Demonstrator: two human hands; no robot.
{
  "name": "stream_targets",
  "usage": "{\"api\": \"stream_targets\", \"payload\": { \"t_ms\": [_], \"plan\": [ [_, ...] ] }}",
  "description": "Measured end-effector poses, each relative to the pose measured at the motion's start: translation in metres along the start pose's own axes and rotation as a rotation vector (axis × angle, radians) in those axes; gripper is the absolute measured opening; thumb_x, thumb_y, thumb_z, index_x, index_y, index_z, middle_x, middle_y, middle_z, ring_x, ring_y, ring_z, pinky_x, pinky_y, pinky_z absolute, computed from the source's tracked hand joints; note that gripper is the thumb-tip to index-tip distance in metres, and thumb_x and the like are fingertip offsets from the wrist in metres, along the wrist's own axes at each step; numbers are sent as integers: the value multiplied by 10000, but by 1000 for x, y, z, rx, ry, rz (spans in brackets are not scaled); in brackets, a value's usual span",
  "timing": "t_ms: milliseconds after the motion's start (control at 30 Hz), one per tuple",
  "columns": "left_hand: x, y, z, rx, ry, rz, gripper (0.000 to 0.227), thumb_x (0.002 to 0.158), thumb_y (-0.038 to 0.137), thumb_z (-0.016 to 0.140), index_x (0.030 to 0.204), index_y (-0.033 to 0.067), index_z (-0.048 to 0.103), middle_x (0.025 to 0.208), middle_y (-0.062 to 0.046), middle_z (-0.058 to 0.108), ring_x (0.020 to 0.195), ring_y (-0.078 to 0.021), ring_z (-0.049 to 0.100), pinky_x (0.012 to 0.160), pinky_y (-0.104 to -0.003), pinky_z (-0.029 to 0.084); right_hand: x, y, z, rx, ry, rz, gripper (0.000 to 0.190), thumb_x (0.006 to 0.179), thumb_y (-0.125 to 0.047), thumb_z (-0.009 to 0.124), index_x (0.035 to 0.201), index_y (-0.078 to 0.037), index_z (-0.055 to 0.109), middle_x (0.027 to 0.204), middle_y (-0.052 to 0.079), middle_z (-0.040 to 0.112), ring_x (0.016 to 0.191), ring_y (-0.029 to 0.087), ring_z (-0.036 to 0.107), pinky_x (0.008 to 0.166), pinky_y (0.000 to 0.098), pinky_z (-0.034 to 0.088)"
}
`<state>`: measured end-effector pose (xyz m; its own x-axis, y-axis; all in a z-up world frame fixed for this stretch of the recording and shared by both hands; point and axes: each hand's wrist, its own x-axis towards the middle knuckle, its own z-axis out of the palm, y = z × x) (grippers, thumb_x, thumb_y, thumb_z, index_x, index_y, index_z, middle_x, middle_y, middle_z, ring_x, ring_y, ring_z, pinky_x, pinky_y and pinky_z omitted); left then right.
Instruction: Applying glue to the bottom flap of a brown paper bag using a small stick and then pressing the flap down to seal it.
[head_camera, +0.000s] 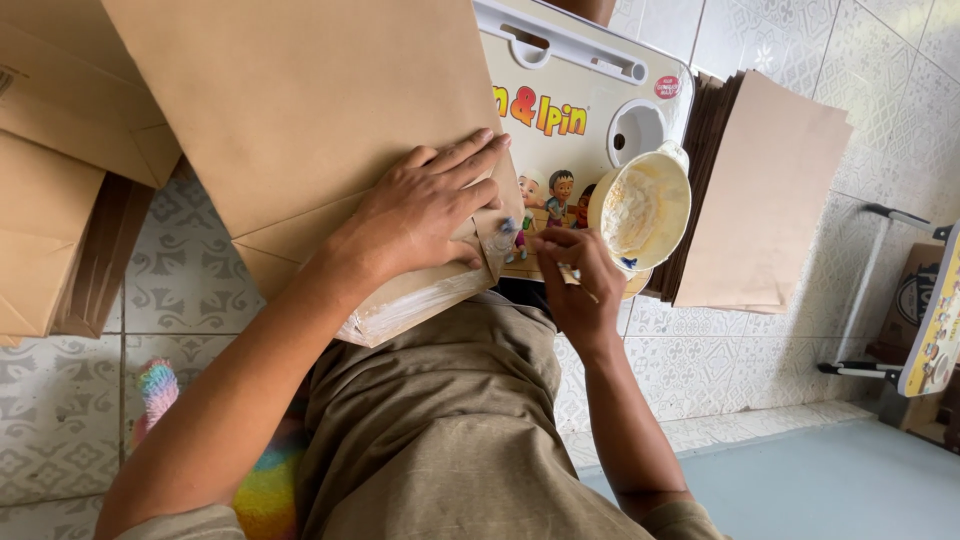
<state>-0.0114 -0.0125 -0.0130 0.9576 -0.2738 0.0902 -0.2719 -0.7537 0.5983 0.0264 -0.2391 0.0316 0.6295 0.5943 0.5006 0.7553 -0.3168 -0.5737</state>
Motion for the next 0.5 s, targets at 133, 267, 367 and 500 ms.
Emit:
{"api": "stream_targets", "payload": {
  "t_ms": [133,267,367,500],
  "plan": [
    [1,0,0,5,-5,8,638,633,500,900,1108,218,581,1632,-71,357,1520,-259,285,1033,-430,372,-7,2,0,-15,31,-10,251,902,136,764,783,-15,602,882,152,752,674,258,655,573,317,482],
    [0,0,1,5,-11,-10,630,634,488,901,1103,213,583,1639,-62,352,1523,-259,283,1033,-426,376,-13,-9,9,21,-9,-40,272,852,129,790,721,-19,602,872,165,763,656,310,654,581,345,522],
    [1,0,1,2,-18,-9,626,636,495,899,1099,215,583,1640,-62,348,1522,-259,282,1029,-426,377,-8,-5,3,15,-6,-49,242,857,143,783,748,4,616,874,176,762,664,325,662,592,356,533],
    [0,0,-2,-6,-9,0,620,641,482,901,1099,208,586,1631,-77,360,1518,-268,291,1027,-428,381,2,-10,-2,13,32,-67,195,857,167,780,786,30,660,860,184,761,673,326,689,601,358,546]
  ]
}}
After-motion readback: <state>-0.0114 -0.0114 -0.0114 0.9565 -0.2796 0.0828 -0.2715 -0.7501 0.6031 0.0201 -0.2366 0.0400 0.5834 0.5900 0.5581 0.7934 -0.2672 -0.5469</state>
